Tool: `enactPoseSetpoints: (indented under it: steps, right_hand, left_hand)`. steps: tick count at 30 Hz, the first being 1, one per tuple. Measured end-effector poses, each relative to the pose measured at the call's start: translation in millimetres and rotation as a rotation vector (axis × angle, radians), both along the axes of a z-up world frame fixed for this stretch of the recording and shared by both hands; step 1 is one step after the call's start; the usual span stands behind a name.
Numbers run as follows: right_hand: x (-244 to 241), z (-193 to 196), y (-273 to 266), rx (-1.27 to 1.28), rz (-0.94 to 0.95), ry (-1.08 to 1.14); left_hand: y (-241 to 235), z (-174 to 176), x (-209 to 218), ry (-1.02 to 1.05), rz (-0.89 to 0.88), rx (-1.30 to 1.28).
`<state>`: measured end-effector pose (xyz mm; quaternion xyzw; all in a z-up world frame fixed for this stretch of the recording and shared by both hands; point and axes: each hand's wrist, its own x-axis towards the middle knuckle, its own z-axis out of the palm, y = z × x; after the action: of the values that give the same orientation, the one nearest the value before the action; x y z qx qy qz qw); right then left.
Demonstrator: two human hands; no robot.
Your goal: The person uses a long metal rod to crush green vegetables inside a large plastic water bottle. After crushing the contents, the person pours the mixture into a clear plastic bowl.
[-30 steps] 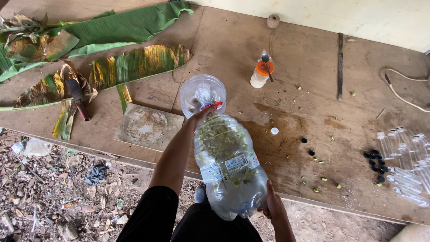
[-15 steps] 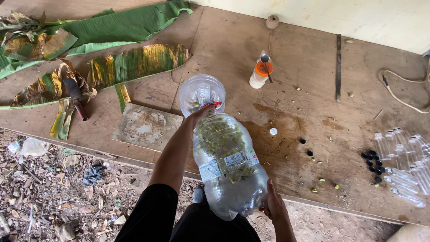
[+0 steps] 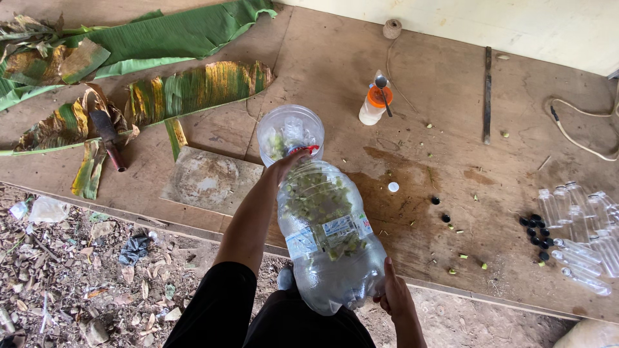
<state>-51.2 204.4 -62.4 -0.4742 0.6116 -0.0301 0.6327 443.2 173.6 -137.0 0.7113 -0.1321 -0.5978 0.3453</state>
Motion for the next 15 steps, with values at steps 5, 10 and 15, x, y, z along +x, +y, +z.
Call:
enactPoseSetpoints:
  steps: [5,10,15]
  right_hand:
    - [0.2,5.9,2.4,-0.044,0.023,0.044]
    - [0.0,7.1,-1.8,-0.029,-0.003,0.056]
    - [-0.3,6.1,-3.3,-0.025,-0.012,0.078]
  left_hand:
    - [-1.1,-12.7,3.9,0.004,0.009,-0.013]
    - [-3.2,-19.9,5.2,0.003,0.004,-0.015]
    - [-4.6,-20.6,7.0,0.001,0.007,-0.022]
